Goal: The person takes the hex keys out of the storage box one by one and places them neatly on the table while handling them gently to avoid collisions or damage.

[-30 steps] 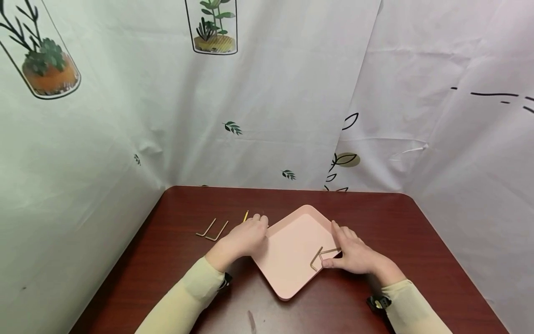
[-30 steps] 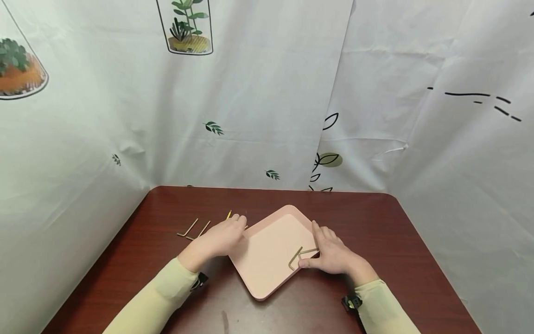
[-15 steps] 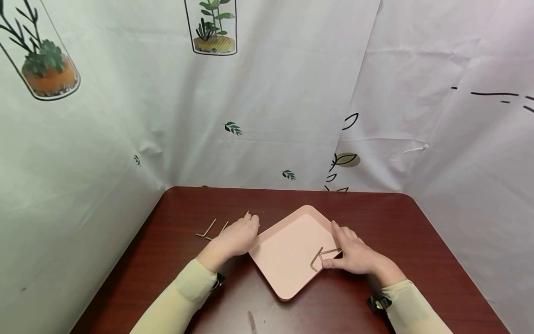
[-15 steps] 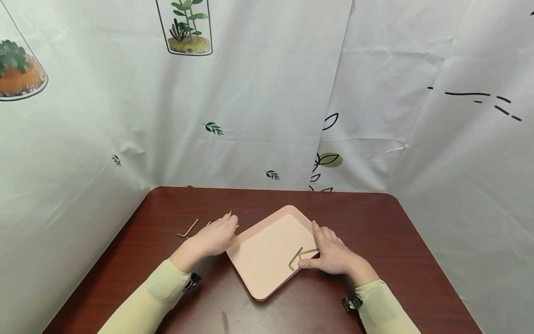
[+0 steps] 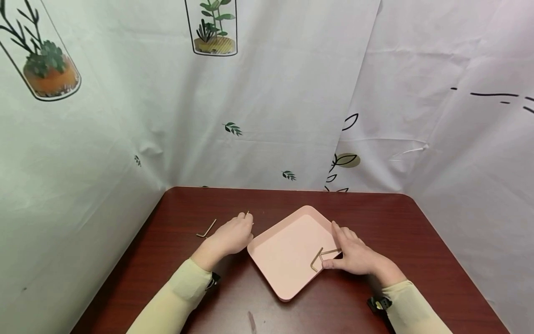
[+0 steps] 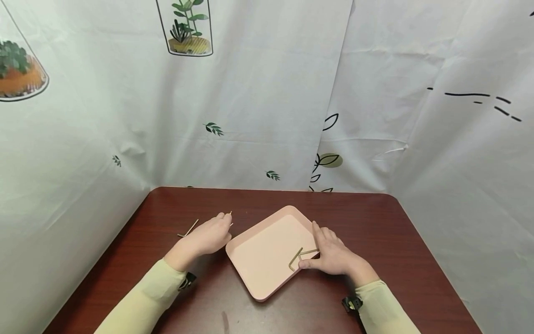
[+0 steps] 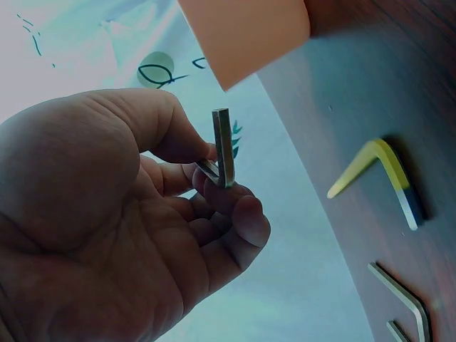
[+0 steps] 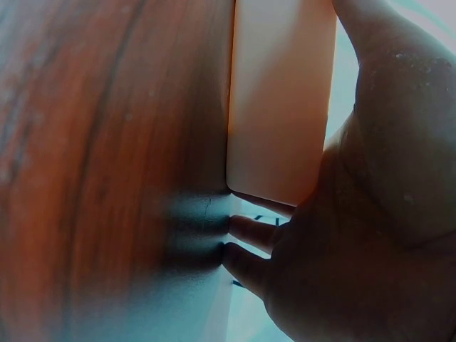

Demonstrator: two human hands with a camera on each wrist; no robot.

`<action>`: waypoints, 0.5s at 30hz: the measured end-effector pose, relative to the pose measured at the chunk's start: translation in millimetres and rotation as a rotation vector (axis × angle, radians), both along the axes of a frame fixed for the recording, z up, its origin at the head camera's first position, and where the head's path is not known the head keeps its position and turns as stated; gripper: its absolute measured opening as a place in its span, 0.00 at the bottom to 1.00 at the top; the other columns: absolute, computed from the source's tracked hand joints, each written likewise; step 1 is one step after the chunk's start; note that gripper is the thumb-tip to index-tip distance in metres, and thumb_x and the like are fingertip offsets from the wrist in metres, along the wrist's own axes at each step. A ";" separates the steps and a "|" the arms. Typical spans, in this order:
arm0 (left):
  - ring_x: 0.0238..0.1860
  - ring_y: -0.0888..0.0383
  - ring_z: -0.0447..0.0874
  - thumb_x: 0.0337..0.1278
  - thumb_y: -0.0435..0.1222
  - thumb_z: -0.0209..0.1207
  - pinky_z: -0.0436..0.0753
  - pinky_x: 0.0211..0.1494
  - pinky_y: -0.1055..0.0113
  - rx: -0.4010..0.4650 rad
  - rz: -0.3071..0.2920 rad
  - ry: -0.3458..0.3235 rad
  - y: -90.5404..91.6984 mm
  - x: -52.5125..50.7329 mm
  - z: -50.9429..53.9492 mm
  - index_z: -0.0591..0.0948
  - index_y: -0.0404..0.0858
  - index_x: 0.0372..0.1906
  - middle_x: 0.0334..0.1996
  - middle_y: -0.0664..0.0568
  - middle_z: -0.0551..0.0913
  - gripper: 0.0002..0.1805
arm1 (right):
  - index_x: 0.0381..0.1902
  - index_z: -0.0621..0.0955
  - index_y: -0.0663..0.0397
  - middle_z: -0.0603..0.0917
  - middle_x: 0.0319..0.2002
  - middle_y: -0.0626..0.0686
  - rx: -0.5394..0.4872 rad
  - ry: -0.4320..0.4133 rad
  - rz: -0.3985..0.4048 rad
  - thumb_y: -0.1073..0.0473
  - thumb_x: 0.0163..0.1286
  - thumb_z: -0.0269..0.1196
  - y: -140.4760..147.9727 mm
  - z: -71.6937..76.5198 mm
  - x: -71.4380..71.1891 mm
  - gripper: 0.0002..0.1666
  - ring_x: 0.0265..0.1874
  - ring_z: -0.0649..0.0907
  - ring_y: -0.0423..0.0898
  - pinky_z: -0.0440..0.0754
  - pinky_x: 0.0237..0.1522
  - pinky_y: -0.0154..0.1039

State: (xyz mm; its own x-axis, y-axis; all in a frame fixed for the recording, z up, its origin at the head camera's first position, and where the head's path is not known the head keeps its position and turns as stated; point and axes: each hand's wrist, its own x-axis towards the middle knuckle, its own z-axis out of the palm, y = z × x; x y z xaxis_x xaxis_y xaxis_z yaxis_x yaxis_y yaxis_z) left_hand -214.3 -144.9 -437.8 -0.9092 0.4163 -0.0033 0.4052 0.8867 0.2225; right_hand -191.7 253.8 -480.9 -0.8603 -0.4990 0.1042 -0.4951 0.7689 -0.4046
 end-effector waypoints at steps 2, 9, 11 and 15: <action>0.48 0.37 0.87 0.75 0.32 0.64 0.86 0.54 0.45 -0.007 0.000 -0.002 -2.9 -0.9 -0.6 0.73 0.19 0.69 0.54 0.31 0.80 0.28 | 0.85 0.54 0.77 0.74 0.70 0.69 -0.001 -0.001 0.000 0.27 0.61 0.79 0.2 0.1 -0.4 0.79 0.71 0.74 0.70 0.72 0.70 0.70; 0.45 0.39 0.86 0.76 0.32 0.62 0.86 0.52 0.47 -0.021 -0.019 -0.004 -12.0 -2.5 1.2 0.71 0.17 0.71 0.52 0.30 0.80 0.29 | 0.85 0.54 0.77 0.73 0.71 0.70 -0.001 -0.016 -0.001 0.27 0.62 0.79 0.2 0.7 0.1 0.79 0.72 0.73 0.71 0.71 0.71 0.71; 0.41 0.42 0.84 0.76 0.31 0.61 0.85 0.49 0.48 -0.023 -0.022 -0.009 -14.4 -3.4 1.4 0.73 0.18 0.66 0.47 0.33 0.78 0.24 | 0.85 0.54 0.77 0.73 0.71 0.70 -0.003 -0.022 -0.004 0.27 0.62 0.79 0.2 1.3 0.5 0.79 0.72 0.72 0.71 0.71 0.71 0.71; 0.34 0.46 0.79 0.74 0.30 0.62 0.82 0.41 0.50 -0.011 -0.005 -0.001 -19.5 -4.6 1.4 0.75 0.24 0.53 0.39 0.39 0.75 0.14 | 0.85 0.54 0.77 0.73 0.71 0.71 -0.009 -0.024 0.002 0.28 0.62 0.79 -0.1 3.2 0.7 0.79 0.72 0.72 0.72 0.70 0.71 0.72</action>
State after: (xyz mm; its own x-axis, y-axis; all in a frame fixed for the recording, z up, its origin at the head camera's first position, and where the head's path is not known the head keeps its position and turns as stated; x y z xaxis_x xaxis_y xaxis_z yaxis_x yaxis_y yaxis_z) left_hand -218.9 -164.4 -436.4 -0.9071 0.4209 -0.0084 0.4096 0.8870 0.2135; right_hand -191.0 253.7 -477.7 -0.8618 -0.4996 0.0880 -0.4864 0.7645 -0.4230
